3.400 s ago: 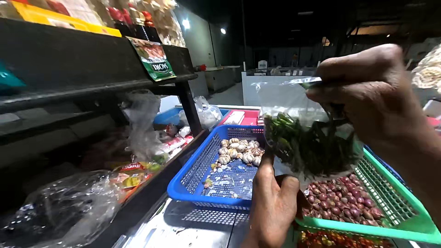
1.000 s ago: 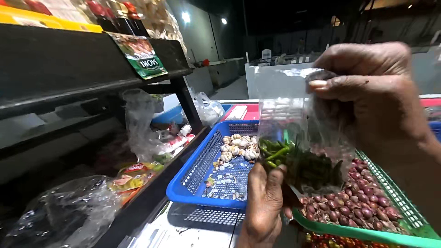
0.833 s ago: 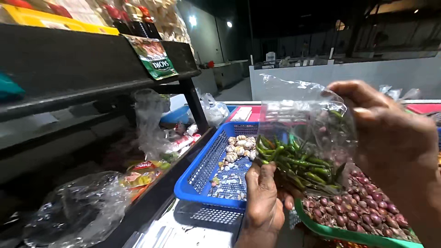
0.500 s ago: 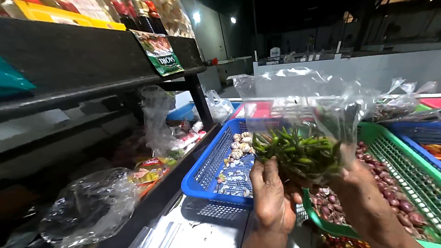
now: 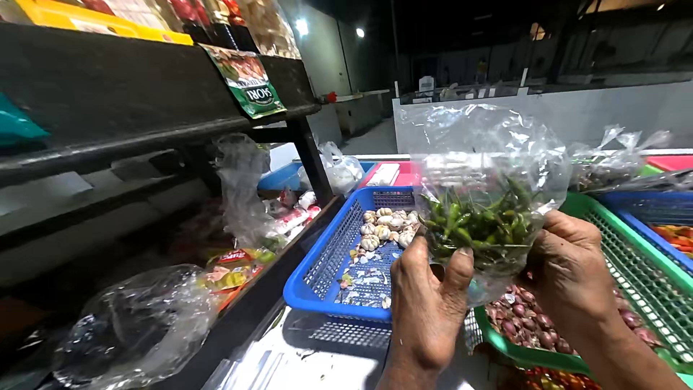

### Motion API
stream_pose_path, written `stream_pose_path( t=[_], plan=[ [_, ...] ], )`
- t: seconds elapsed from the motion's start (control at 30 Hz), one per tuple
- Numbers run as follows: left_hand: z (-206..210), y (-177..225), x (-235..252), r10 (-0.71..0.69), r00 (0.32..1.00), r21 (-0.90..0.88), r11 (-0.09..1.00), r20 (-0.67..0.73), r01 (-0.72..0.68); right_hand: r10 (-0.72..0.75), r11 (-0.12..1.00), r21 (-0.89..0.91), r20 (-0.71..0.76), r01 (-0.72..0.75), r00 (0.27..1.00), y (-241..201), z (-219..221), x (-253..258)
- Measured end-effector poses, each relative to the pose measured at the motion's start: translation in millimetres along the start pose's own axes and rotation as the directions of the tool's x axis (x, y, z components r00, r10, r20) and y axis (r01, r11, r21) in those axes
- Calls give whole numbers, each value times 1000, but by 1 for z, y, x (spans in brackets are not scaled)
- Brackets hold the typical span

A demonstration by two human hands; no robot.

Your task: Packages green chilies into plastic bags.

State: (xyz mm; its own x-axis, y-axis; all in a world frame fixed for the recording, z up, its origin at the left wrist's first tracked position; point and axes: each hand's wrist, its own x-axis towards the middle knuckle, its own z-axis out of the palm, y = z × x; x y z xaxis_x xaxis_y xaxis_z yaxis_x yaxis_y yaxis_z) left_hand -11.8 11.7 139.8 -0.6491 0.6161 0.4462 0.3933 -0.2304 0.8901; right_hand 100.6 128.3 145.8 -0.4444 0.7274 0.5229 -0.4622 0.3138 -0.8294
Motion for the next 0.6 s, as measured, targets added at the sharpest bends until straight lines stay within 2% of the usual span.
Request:
stream_pose_path(
  t=[0.1,0.17,0.27,0.37,0.47,0.53,0.6],
  plan=[
    [6,-3,-1,48,995,8,999,-89,-48,-78,997,-27,17,79,997,-3,-3,-5],
    [11,-2,-2,42,988,-3,999,-146,-43,-157,984,-65,95,164,983,-3,-7,-9],
    [15,-3,0,-20,984,-13,1000,-177,17,-105,986,-106,196,128,975,-5,-11,-17],
    [16,-4,1,-63,986,-21,998,-154,60,-123,943,-275,231,185,965,1,-5,-27],
    [16,-5,-1,-95,992,-72,993,-89,88,-275,841,-410,238,353,931,10,-1,-28],
    [15,-4,-1,-115,993,-126,986,-32,110,-310,854,-382,173,354,935,9,-1,-22],
    [12,0,-3,-74,997,-7,997,18,74,-264,931,-240,73,274,962,6,-1,-15]
  ],
)
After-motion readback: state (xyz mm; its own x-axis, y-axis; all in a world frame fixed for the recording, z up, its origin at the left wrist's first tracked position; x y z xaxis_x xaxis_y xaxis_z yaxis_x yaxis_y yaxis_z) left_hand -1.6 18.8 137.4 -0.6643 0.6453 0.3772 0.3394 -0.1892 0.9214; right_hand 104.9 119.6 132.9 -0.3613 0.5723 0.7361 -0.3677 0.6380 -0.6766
